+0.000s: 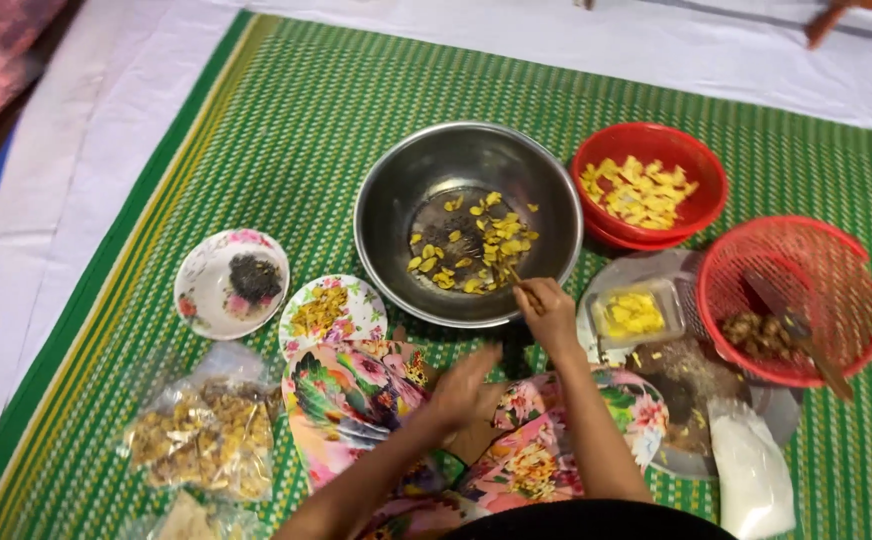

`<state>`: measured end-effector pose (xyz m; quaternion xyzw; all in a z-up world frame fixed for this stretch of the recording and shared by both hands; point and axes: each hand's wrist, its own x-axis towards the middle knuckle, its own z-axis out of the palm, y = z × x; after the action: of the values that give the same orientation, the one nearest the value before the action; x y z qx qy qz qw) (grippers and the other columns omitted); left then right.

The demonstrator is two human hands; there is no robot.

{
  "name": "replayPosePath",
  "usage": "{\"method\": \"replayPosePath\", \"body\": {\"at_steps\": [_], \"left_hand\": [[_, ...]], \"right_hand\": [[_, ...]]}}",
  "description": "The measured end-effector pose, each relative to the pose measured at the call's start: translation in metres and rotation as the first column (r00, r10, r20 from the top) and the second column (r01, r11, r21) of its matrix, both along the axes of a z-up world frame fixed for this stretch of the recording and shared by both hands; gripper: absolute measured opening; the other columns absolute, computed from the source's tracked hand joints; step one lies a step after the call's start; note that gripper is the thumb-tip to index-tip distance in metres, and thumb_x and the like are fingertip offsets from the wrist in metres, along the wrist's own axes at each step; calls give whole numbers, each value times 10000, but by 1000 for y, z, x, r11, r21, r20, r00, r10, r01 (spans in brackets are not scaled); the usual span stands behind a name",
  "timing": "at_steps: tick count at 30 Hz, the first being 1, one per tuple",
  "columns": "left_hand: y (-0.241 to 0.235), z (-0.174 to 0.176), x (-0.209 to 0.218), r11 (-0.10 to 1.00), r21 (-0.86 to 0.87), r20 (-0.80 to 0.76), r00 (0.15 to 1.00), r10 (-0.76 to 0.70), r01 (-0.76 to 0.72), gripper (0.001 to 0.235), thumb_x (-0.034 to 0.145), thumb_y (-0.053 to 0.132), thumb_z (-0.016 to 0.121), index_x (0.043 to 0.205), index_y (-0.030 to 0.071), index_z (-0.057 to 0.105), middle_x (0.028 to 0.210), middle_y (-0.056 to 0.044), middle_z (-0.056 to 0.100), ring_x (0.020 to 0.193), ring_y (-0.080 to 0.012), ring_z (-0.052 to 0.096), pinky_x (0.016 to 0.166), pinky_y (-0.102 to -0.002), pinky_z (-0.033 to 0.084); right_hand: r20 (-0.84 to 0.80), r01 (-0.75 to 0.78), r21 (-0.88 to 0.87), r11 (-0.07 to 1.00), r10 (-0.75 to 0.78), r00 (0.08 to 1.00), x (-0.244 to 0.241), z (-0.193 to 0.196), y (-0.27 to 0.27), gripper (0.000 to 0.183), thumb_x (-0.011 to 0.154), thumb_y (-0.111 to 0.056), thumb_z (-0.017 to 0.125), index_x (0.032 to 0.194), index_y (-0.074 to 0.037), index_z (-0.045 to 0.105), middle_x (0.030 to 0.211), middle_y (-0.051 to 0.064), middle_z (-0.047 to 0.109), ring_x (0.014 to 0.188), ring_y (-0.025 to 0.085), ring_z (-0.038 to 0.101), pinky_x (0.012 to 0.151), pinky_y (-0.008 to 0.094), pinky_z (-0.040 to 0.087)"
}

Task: The person sits on a mat and stirs yellow food pieces in a metal bowl using a wooden spoon. They then transfer the cooked pieces from the bowl onto a floral plate.

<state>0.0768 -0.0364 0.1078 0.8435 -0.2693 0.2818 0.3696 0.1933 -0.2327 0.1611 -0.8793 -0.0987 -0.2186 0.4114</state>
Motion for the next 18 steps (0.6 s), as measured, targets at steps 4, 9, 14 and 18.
{"method": "replayPosePath", "body": {"at_steps": [4,9,14,18], "left_hand": [[-32,57,76,999,-17,-277,960,29,-35,816,829,174,800,1541,20,430,1433,-252,541,1326,-418,538,1073,-480,475],[-65,25,115,993,-35,-453,884,-119,116,941,797,-134,606,1637,32,217,1263,-251,626,1183,-449,611,920,-466,578],[-55,-1,141,990,56,-306,946,-110,133,698,727,-98,603,1411,32,556,1142,-167,667,1160,-355,619,1048,-396,504],[9,3,169,993,110,-416,906,80,-37,608,769,30,774,1338,194,637,1127,3,726,1097,-205,682,999,-340,529]], "right_hand": [[64,-58,-1,998,58,996,-5,-3,7,77,896,-246,825,942,-194,792,902,-19,733,822,233,747,717,333,605],[146,-109,125,986,90,985,-10,-11,-11,61,966,-203,752,991,-158,785,896,28,733,810,288,744,691,365,612],[162,-126,162,979,100,982,-10,-23,-27,273,868,-257,831,1109,-145,769,982,85,747,891,313,738,731,404,611],[135,-17,267,963,-20,991,-5,-24,-47,307,915,-131,796,1213,-76,748,976,131,759,877,284,737,698,337,607]]}}
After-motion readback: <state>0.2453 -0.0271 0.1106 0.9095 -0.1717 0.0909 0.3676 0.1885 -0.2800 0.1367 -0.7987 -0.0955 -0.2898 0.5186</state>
